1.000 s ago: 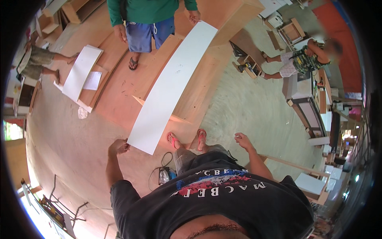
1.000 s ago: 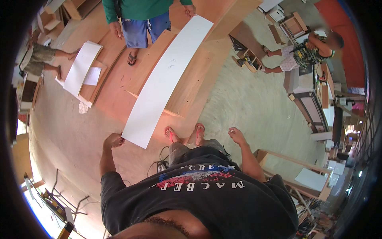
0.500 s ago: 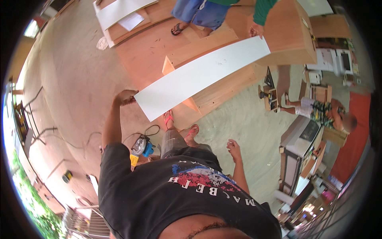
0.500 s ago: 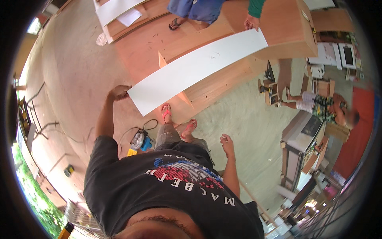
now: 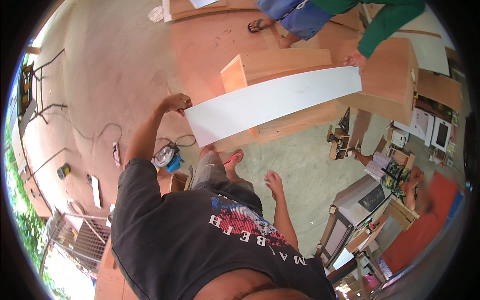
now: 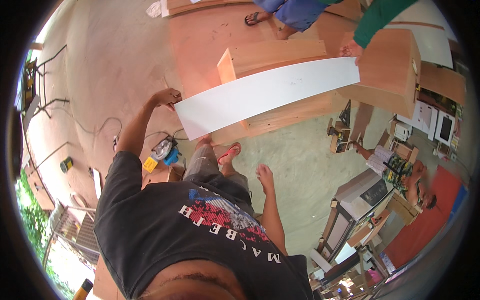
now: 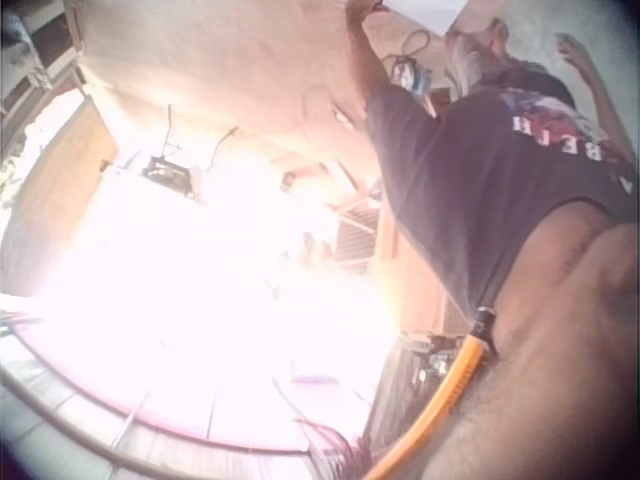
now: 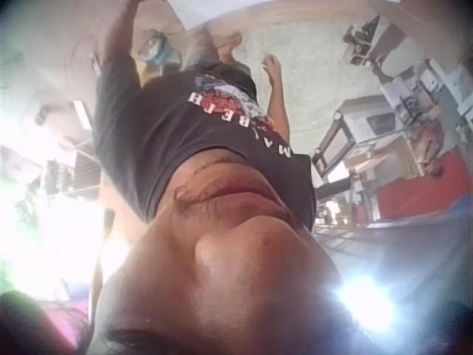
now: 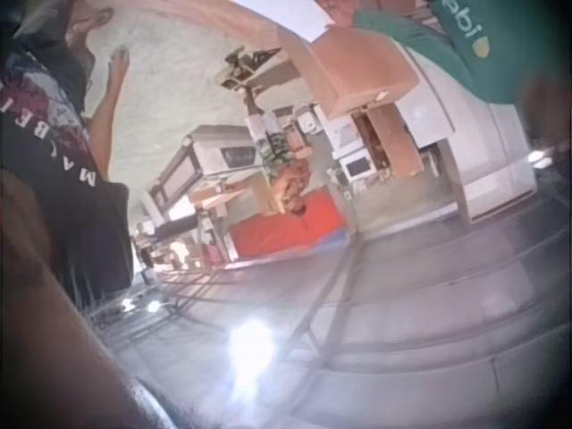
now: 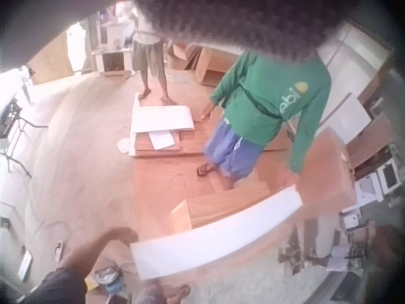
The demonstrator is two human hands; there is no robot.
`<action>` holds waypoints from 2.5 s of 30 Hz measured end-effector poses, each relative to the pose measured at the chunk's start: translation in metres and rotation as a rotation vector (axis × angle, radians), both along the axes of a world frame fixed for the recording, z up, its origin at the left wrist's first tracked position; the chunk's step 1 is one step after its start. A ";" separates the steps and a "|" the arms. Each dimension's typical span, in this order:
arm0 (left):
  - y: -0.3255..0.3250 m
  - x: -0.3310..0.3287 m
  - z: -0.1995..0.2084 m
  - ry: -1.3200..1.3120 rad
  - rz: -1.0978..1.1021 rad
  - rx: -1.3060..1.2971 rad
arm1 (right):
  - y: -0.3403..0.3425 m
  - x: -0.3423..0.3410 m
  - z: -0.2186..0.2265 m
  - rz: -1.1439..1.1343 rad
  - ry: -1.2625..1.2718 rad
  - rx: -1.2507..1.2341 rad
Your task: The person uses a circular saw to cut a white board on a workbench, then sands the edges of a wooden board with sandpaper. The person also moves the cut board and places it on a table saw.
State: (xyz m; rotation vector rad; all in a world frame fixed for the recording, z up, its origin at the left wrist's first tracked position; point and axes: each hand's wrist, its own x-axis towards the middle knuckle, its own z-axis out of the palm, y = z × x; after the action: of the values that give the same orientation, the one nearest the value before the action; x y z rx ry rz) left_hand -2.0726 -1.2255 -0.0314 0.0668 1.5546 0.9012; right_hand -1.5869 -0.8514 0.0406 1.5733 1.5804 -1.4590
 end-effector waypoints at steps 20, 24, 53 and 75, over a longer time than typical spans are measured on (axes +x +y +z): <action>-0.027 0.059 -0.059 -0.287 -0.114 -0.085 | -0.078 -0.217 -0.038 -0.289 0.304 -0.444; -0.041 0.057 -0.057 0.268 -0.063 -0.426 | -0.087 -0.215 -0.038 -0.286 0.332 -0.459; 0.078 0.102 -0.008 0.728 -0.079 -0.302 | -0.084 -0.214 0.011 -0.103 0.436 0.101; -0.075 0.102 -0.043 -0.198 -0.094 0.172 | -0.171 -0.262 0.094 -0.091 0.476 0.164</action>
State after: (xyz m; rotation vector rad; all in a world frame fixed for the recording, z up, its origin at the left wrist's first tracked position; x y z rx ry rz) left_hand -1.9707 -1.3001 -0.0742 0.1681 1.2789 0.9366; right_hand -1.8486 -1.0227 0.1343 1.4715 1.9526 -1.9013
